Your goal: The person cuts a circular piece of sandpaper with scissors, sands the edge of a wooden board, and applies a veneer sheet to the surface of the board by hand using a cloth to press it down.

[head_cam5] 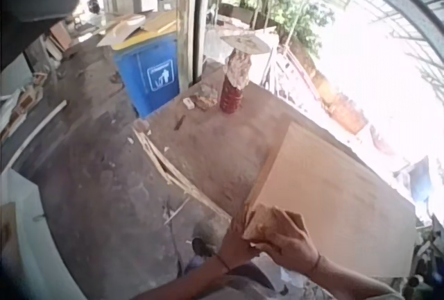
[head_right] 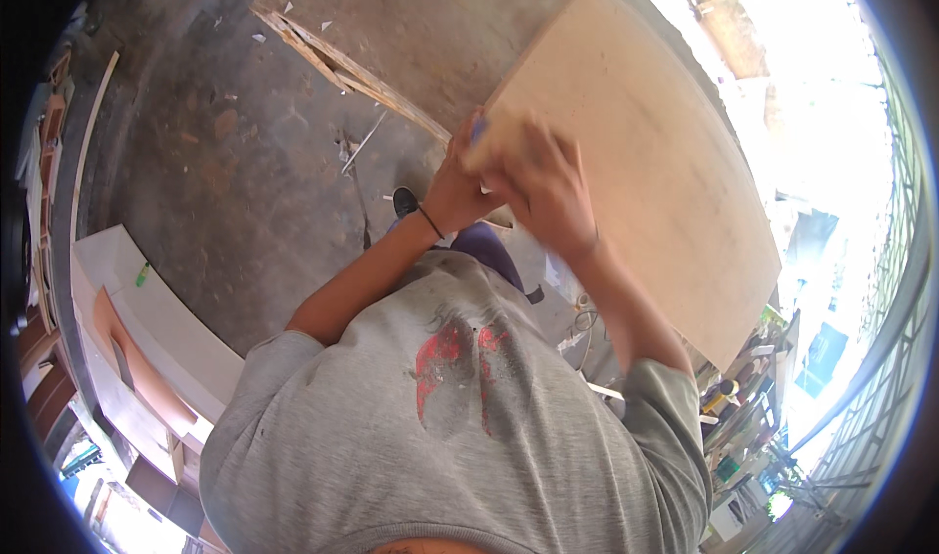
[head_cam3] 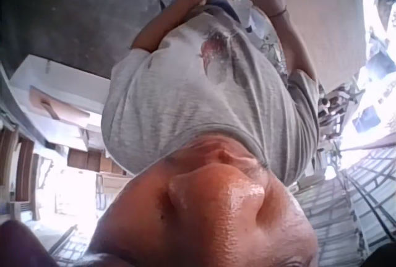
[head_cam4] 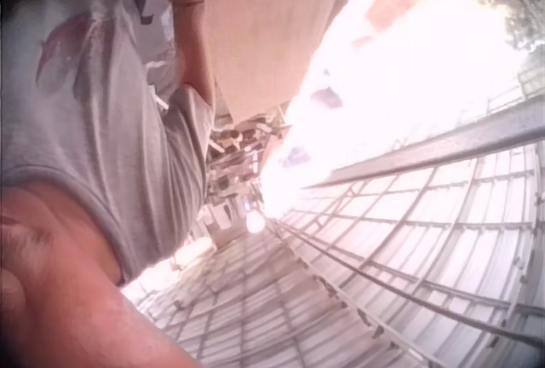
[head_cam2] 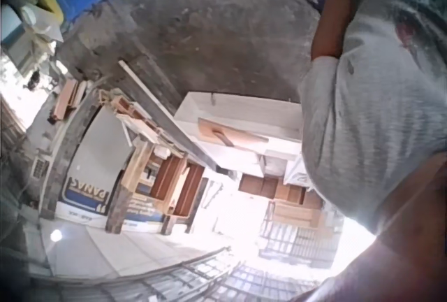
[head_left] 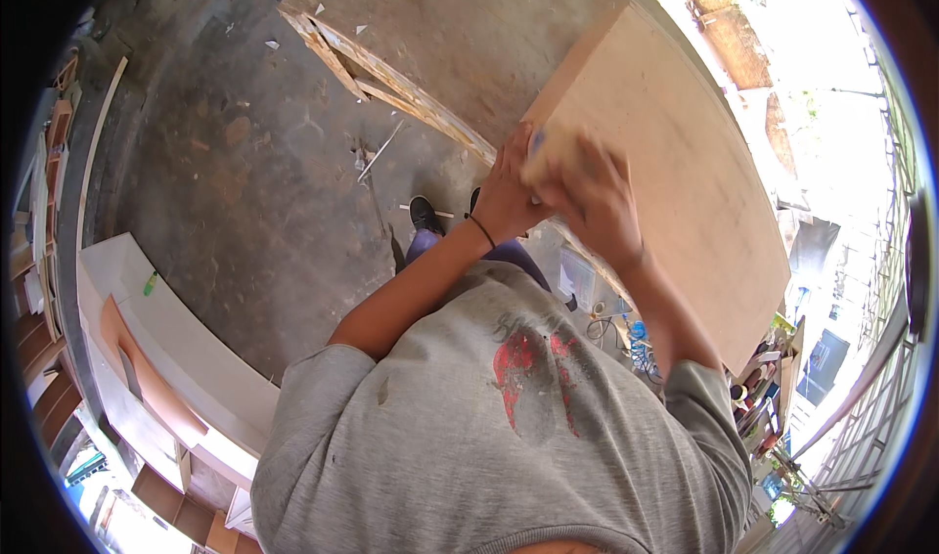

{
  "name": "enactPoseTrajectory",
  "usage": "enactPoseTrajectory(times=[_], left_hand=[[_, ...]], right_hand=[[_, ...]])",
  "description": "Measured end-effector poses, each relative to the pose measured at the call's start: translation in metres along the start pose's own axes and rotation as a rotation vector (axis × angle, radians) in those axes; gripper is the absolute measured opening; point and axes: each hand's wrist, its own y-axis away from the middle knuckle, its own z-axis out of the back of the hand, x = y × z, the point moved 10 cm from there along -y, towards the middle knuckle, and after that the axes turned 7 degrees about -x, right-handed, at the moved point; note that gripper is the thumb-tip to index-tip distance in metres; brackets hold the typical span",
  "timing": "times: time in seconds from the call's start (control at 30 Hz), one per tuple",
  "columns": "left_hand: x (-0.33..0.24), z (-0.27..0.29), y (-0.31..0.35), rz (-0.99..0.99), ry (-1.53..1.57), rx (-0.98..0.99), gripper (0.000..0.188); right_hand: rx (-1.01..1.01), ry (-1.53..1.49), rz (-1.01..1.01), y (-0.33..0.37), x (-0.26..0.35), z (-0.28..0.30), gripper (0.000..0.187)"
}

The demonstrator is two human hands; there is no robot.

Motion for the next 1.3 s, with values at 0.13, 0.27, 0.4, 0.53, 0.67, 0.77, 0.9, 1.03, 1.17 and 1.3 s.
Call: enactPoseTrajectory(times=[0.13, 0.27, 0.4, 0.53, 0.67, 0.77, 0.9, 1.03, 1.17, 1.3], left_hand=[[0.006, -0.009, 0.007, -0.111, -0.060, -0.068, 0.099], [0.013, -0.019, 0.003, -0.040, -0.167, 0.103, 0.103], [0.002, 0.002, 0.003, 0.013, 0.084, -0.108, 0.093], [0.005, -0.009, 0.004, -0.041, -0.055, 0.031, 0.097], [0.003, -0.019, 0.007, -0.252, -0.392, 0.047, 0.096], [0.000, -0.006, 0.002, 0.011, 0.025, -0.019, 0.092], [0.005, -0.004, 0.001, -0.024, 0.052, -0.073, 0.095], [0.016, -0.032, 0.008, 0.068, -0.109, 0.268, 0.100], [-0.004, -0.001, -0.001, 0.006, -0.002, -0.008, 0.100], [0.015, -0.036, 0.016, -0.229, -0.243, 0.179, 0.105]], right_hand=[[0.039, -0.025, 0.029, 0.015, 0.004, 0.002, 0.028], [-0.034, -0.009, -0.002, -0.039, -0.003, -0.019, 0.036], [0.015, -0.012, 0.043, 0.034, 0.003, 0.007, 0.033], [0.032, -0.023, 0.080, -0.008, 0.003, -0.012, 0.034], [-0.007, -0.030, 0.080, 0.006, 0.007, 0.003, 0.031], [0.037, -0.061, 0.066, 0.051, 0.004, 0.021, 0.030], [0.022, -0.056, 0.104, -0.004, 0.014, -0.008, 0.030], [0.081, -0.027, 0.083, 0.042, 0.012, 0.014, 0.030], [0.089, 0.005, 0.086, 0.056, 0.006, 0.020, 0.030], [0.027, -0.068, 0.114, -0.002, 0.027, -0.013, 0.033]])
